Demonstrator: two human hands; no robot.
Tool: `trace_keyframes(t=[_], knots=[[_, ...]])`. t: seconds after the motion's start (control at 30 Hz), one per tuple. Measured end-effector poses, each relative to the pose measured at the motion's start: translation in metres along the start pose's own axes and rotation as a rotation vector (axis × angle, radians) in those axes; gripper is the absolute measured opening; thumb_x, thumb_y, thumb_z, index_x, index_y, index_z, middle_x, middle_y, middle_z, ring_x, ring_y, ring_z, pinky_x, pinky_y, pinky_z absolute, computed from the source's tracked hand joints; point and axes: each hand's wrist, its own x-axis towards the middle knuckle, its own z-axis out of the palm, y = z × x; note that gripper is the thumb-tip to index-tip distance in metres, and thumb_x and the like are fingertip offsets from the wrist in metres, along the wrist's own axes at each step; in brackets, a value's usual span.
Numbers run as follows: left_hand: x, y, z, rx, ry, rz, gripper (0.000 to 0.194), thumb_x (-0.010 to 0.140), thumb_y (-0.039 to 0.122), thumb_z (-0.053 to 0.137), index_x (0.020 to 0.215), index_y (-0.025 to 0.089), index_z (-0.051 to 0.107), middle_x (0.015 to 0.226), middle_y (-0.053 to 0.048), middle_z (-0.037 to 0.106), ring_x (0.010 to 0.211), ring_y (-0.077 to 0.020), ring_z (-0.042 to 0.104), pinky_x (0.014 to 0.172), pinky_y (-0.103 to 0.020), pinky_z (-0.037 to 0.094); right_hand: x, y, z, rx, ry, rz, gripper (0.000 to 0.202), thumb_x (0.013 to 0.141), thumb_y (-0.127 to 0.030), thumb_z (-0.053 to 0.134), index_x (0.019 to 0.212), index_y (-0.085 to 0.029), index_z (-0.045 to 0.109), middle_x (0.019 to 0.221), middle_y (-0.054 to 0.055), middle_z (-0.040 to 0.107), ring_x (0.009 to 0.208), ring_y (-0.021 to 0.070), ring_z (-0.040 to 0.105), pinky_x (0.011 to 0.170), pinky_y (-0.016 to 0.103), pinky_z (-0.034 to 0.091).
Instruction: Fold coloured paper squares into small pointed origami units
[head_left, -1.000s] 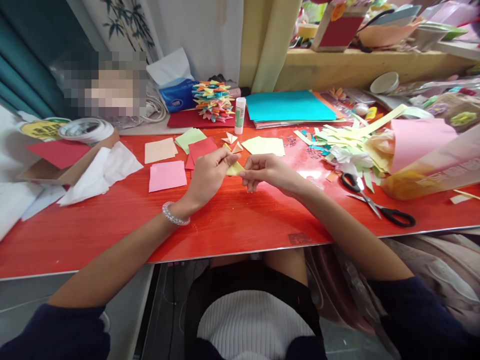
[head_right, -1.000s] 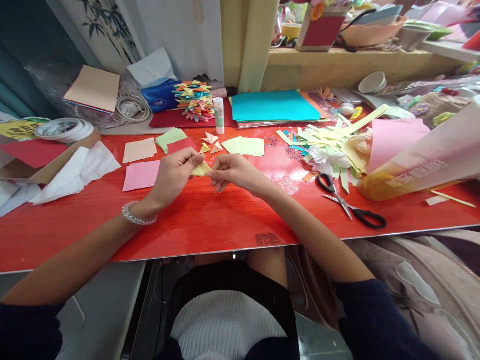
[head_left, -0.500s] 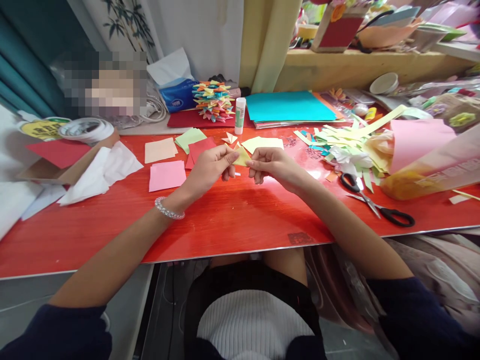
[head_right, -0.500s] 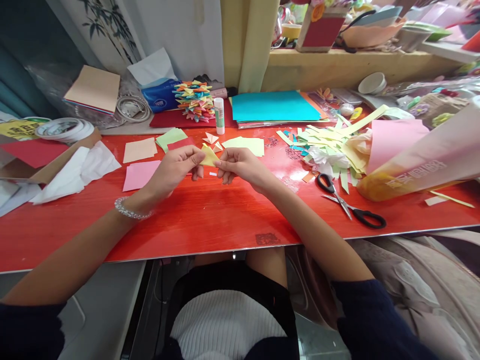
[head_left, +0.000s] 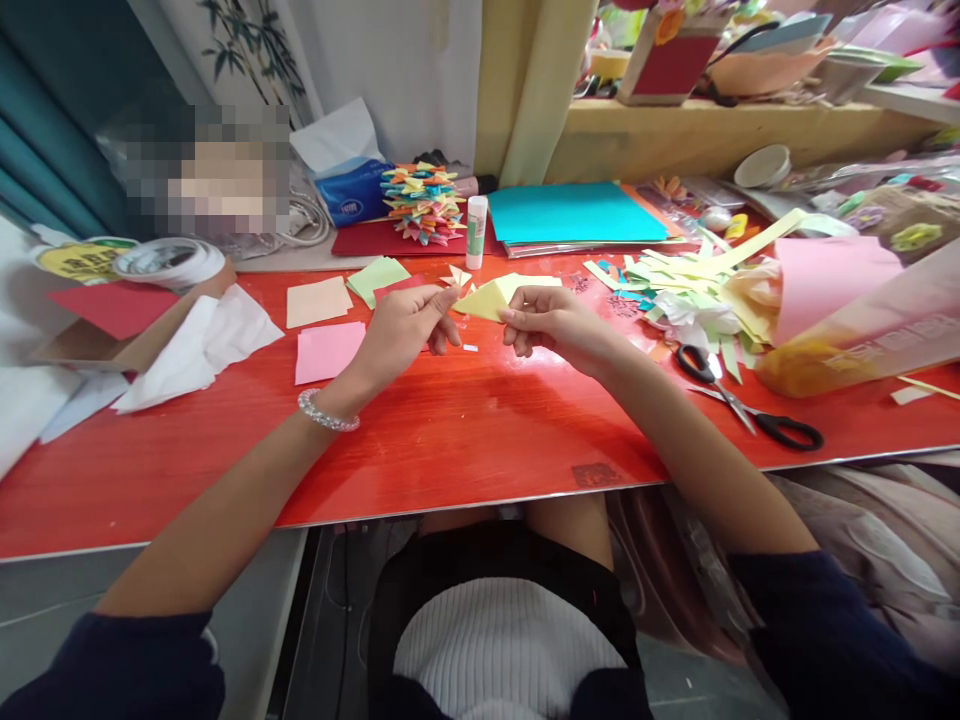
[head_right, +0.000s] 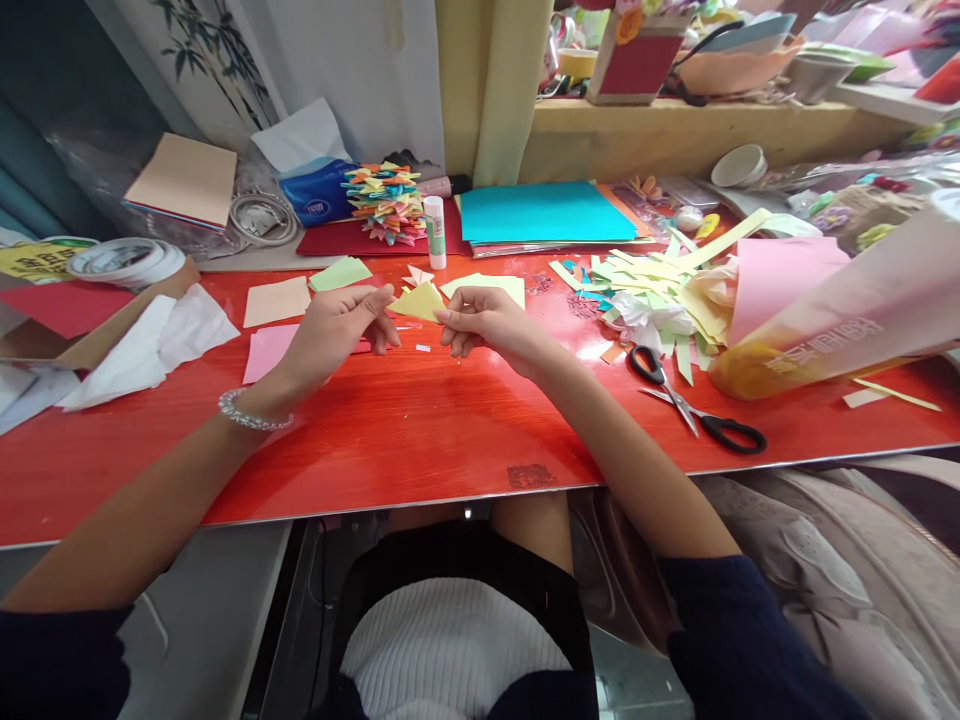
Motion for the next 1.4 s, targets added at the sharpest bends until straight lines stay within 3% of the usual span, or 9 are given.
trace_keyframes(t=[0.13, 0.23, 0.4, 0.67, 0.87, 1.17, 1.4], knots=[[0.001, -0.001, 0.0, -0.053, 0.098, 0.067, 0.027, 0.087, 0.045, 0.054, 0.088, 0.019, 0.058, 0.067, -0.002, 0.065, 0.05, -0.0086, 0.056, 0.049, -0.022, 0.047, 0.001, 0.0, -0.001, 0.031, 0.027, 0.018, 0.025, 0.08, -0.027, 0.07, 0.066, -0.018, 0.051, 0.062, 0.0, 0.063, 0.046, 0.0066, 0.054, 0.048, 0.022, 0.045], [-0.001, 0.0, 0.001, -0.02, 0.086, 0.138, 0.016, 0.08, 0.032, 0.065, 0.084, 0.02, 0.057, 0.073, 0.0, 0.063, 0.057, -0.0086, 0.057, 0.054, -0.022, 0.049, 0.001, 0.001, -0.001, 0.039, 0.031, 0.019, 0.025, 0.079, -0.029, 0.071, 0.067, -0.018, 0.051, 0.063, 0.0, 0.063, 0.047, 0.0069, 0.053, 0.05, 0.022, 0.046], [-0.002, -0.001, 0.005, -0.034, 0.093, 0.109, 0.009, 0.08, 0.023, 0.062, 0.077, 0.018, 0.056, 0.071, 0.0, 0.059, 0.057, -0.0084, 0.056, 0.054, -0.022, 0.051, 0.001, 0.002, 0.0, 0.034, 0.012, -0.003, 0.026, 0.078, -0.03, 0.072, 0.068, -0.018, 0.051, 0.064, 0.0, 0.063, 0.049, 0.0078, 0.054, 0.051, 0.023, 0.047], [-0.001, -0.001, 0.003, -0.035, 0.046, 0.052, 0.015, 0.083, 0.03, 0.061, 0.091, 0.018, 0.062, 0.07, 0.0, 0.059, 0.056, -0.0074, 0.056, 0.055, -0.02, 0.051, 0.0, 0.001, -0.001, 0.022, 0.01, -0.027, 0.024, 0.079, -0.029, 0.07, 0.068, -0.017, 0.052, 0.063, 0.0, 0.064, 0.049, 0.0072, 0.055, 0.05, 0.021, 0.048], [-0.003, 0.0, 0.005, 0.043, 0.052, 0.036, 0.024, 0.082, 0.035, 0.062, 0.068, 0.015, 0.063, 0.061, -0.001, 0.059, 0.049, -0.0067, 0.054, 0.05, -0.02, 0.047, 0.0, 0.001, 0.001, 0.013, 0.005, -0.026, 0.025, 0.079, -0.029, 0.07, 0.068, -0.017, 0.051, 0.064, 0.001, 0.064, 0.049, 0.0079, 0.056, 0.052, 0.023, 0.049], [-0.005, 0.001, 0.006, 0.082, 0.029, 0.044, 0.022, 0.082, 0.03, 0.061, 0.067, 0.015, 0.064, 0.06, -0.001, 0.062, 0.048, -0.0071, 0.056, 0.05, -0.021, 0.046, -0.002, 0.0, 0.007, -0.023, 0.037, -0.121, 0.026, 0.077, -0.038, 0.071, 0.085, -0.014, 0.064, 0.086, 0.006, 0.068, 0.075, 0.0141, 0.066, 0.07, 0.027, 0.056], [-0.007, 0.002, 0.007, 0.093, -0.004, 0.061, 0.024, 0.083, 0.03, 0.06, 0.064, 0.016, 0.063, 0.059, -0.001, 0.062, 0.049, -0.0077, 0.056, 0.052, -0.022, 0.046, 0.002, 0.009, 0.01, 0.002, 0.172, -0.189, 0.026, 0.074, -0.038, 0.073, 0.076, -0.014, 0.064, 0.077, 0.004, 0.065, 0.067, 0.0135, 0.065, 0.068, 0.03, 0.058]])
